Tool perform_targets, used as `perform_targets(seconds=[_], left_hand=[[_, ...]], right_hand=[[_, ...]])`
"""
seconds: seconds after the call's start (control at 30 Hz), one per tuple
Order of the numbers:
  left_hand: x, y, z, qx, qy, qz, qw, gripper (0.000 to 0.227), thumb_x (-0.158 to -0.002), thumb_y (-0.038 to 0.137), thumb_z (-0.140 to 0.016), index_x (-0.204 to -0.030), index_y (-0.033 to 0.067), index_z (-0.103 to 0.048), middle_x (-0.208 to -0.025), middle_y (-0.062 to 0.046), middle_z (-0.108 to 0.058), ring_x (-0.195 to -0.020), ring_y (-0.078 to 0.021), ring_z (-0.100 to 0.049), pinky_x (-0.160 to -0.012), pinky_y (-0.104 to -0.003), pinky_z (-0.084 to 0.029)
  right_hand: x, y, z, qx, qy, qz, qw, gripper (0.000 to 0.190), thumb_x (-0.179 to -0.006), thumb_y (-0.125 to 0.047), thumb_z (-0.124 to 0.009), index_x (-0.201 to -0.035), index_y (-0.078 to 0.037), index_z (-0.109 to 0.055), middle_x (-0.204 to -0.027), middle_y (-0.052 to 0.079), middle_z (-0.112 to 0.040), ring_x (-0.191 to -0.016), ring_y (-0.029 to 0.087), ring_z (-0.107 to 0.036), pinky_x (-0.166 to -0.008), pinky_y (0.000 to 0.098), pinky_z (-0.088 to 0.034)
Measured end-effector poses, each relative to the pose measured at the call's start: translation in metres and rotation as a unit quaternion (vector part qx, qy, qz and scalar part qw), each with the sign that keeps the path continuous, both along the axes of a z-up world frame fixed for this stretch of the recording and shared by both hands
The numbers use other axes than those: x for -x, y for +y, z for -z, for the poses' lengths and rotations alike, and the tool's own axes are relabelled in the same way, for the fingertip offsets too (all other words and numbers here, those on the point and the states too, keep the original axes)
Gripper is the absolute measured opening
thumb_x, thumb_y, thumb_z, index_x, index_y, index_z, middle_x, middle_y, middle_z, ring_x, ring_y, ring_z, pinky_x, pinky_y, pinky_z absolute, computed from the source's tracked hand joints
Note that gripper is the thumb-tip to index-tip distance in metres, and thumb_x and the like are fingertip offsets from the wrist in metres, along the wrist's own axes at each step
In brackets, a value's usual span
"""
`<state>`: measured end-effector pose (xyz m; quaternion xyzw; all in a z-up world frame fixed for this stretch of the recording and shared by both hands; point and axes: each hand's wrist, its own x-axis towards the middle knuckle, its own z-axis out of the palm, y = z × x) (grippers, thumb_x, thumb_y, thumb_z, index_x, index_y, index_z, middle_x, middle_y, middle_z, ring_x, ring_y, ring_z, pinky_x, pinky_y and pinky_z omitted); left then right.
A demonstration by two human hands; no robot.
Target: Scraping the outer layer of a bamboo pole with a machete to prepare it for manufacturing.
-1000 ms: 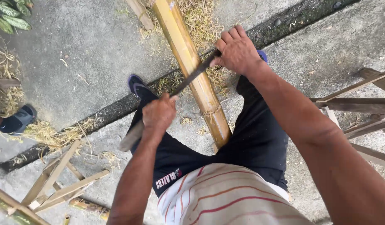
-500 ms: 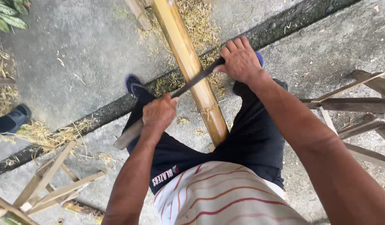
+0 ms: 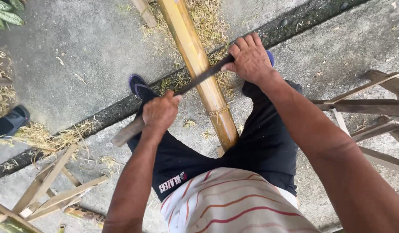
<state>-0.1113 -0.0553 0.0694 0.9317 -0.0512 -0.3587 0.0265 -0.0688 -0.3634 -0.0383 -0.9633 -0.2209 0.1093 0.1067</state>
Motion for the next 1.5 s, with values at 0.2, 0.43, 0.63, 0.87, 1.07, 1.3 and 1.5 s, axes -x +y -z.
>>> perform_targets(seconds=[0.2, 0.43, 0.63, 0.87, 1.07, 1.3, 1.5], left_hand=[[-0.034, 0.012, 0.010, -0.003, -0.130, 0.034, 0.991, 0.050, -0.106, 0.053, -0.039, -0.101, 0.0111, -0.065, -0.074, -0.012, -0.072, -0.075, -0.0335, -0.073, -0.072, -0.053, -0.054], [0.060, 0.000, 0.017, 0.036, -0.018, 0.025, 0.999, 0.049, -0.106, 0.053, -0.041, -0.104, 0.0097, -0.064, -0.076, -0.014, -0.074, -0.072, -0.0336, -0.074, -0.072, -0.051, -0.058], [0.022, 0.006, 0.019, 0.019, -0.010, 0.007, 1.000, 0.047, -0.104, 0.053, -0.043, -0.111, 0.0110, -0.063, -0.079, -0.018, -0.074, -0.076, -0.0381, -0.073, -0.074, -0.056, -0.055], [0.030, 0.014, 0.024, 0.013, -0.034, 0.002, 0.999, 0.049, -0.105, 0.053, -0.044, -0.106, 0.0100, -0.066, -0.086, -0.019, -0.074, -0.087, -0.0390, -0.072, -0.081, -0.056, -0.054], [0.076, 0.000, 0.004, 0.060, 0.052, -0.009, 0.997, 0.050, -0.102, 0.055, -0.043, -0.109, 0.0112, -0.067, -0.085, -0.019, -0.075, -0.085, -0.0383, -0.073, -0.081, -0.056, -0.053], [0.038, 0.014, 0.018, 0.060, -0.101, 0.023, 0.993, 0.049, -0.105, 0.050, -0.045, -0.106, 0.0067, -0.066, -0.085, -0.021, -0.074, -0.086, -0.0414, -0.072, -0.078, -0.059, -0.053], [0.076, -0.003, -0.003, 0.039, 0.025, 0.017, 0.999, 0.048, -0.104, 0.050, -0.044, -0.106, 0.0083, -0.067, -0.084, -0.019, -0.075, -0.086, -0.0375, -0.074, -0.081, -0.055, -0.056]], right_hand=[[-0.032, 0.012, 0.009, -0.024, -0.116, 0.042, 0.992, 0.067, -0.096, -0.070, -0.060, -0.121, -0.008, -0.069, -0.110, 0.012, -0.059, -0.118, 0.033, -0.052, -0.121, 0.0513, -0.024], [0.065, -0.012, -0.023, -0.007, -0.051, 0.045, 0.998, 0.064, -0.091, -0.069, -0.062, -0.112, -0.010, -0.070, -0.107, 0.009, -0.060, -0.114, 0.030, -0.054, -0.119, 0.0508, -0.030], [0.020, -0.007, -0.020, 0.019, -0.079, -0.003, 0.997, 0.063, -0.092, -0.070, -0.061, -0.116, -0.012, -0.071, -0.107, 0.010, -0.061, -0.115, 0.030, -0.054, -0.117, 0.0500, -0.029], [0.020, 0.002, -0.022, 0.016, -0.096, 0.018, 0.995, 0.055, -0.090, -0.065, -0.064, -0.113, -0.015, -0.072, -0.111, 0.007, -0.061, -0.120, 0.028, -0.053, -0.120, 0.0493, -0.028], [0.095, -0.013, -0.026, -0.005, -0.047, 0.031, 0.998, 0.062, -0.086, -0.069, -0.061, -0.114, -0.015, -0.073, -0.108, 0.008, -0.062, -0.118, 0.030, -0.053, -0.116, 0.0494, -0.029], [0.036, 0.002, -0.022, 0.022, -0.116, 0.008, 0.993, 0.060, -0.097, -0.068, -0.060, -0.117, -0.013, -0.071, -0.111, 0.009, -0.061, -0.121, 0.030, -0.053, -0.119, 0.0494, -0.029], [0.096, -0.016, -0.011, -0.005, -0.015, 0.028, 0.999, 0.059, -0.088, -0.065, -0.064, -0.113, -0.013, -0.071, -0.110, 0.009, -0.061, -0.119, 0.031, -0.053, -0.116, 0.0495, -0.031]])
